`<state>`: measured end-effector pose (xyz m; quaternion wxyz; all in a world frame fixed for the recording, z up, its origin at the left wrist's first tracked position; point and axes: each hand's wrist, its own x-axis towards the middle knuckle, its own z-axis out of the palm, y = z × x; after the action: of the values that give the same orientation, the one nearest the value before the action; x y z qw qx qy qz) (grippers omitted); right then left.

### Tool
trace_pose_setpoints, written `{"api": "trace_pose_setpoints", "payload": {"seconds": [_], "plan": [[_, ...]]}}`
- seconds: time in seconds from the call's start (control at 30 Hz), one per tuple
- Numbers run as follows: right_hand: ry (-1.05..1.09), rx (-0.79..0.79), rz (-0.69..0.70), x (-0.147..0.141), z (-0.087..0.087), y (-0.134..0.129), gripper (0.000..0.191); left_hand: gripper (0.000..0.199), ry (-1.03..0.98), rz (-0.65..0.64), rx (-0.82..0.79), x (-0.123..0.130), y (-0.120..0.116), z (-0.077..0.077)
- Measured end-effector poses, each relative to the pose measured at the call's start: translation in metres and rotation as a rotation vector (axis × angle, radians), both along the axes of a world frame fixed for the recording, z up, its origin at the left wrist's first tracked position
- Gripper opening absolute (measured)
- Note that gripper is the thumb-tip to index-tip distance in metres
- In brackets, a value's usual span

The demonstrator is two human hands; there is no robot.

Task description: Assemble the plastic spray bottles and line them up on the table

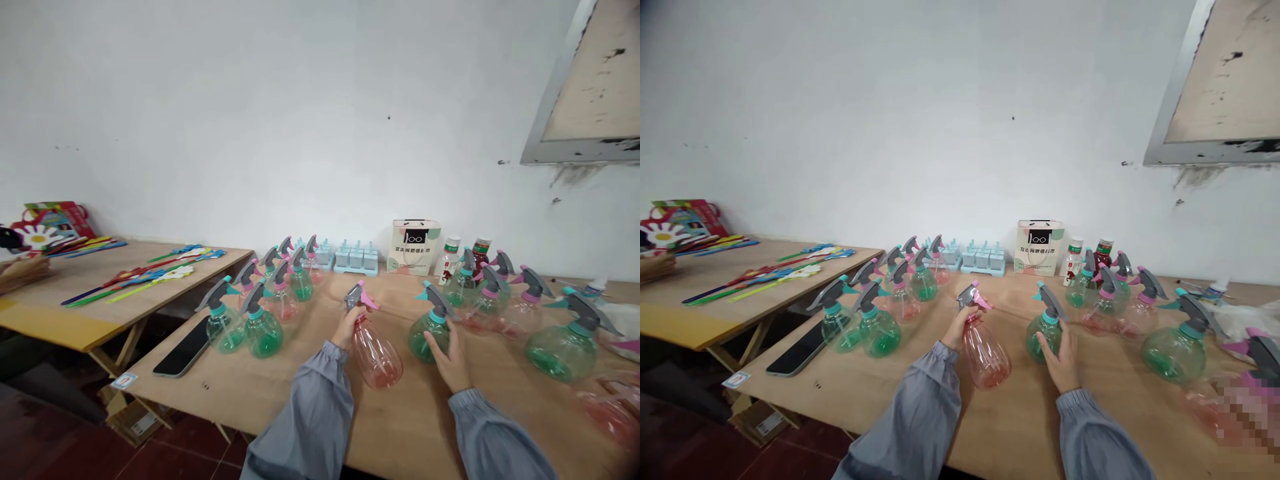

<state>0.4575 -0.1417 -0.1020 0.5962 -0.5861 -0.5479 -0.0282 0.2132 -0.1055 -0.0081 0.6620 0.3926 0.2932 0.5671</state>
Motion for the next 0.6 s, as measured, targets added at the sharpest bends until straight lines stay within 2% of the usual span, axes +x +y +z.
{"api": "trace_pose_setpoints", "payload": {"seconds": [0.13, 0.3, 0.47, 0.6], "plan": [[-0.006, 0.005, 0.007, 0.001, -0.0004, -0.0012, 0.071, 0.039, 0.009, 0.045, 0.005, 0.0032, -0.0031, -0.0007], [-0.009, -0.004, 0.031, 0.0021, 0.0005, -0.0011, 0.071, 0.045, 0.001, -0.016, 0.086, 0.0054, -0.0067, 0.0017], [0.003, -0.012, 0.012, 0.0022, 0.0021, -0.0015, 0.075, 0.043, -0.012, 0.037, 0.028, 0.0056, -0.0023, -0.0043], [0.018, -0.031, 0.022, 0.0017, 0.0026, -0.0019, 0.075, 0.039, 0.021, -0.021, 0.062, 0.0039, -0.0021, -0.0038]]}}
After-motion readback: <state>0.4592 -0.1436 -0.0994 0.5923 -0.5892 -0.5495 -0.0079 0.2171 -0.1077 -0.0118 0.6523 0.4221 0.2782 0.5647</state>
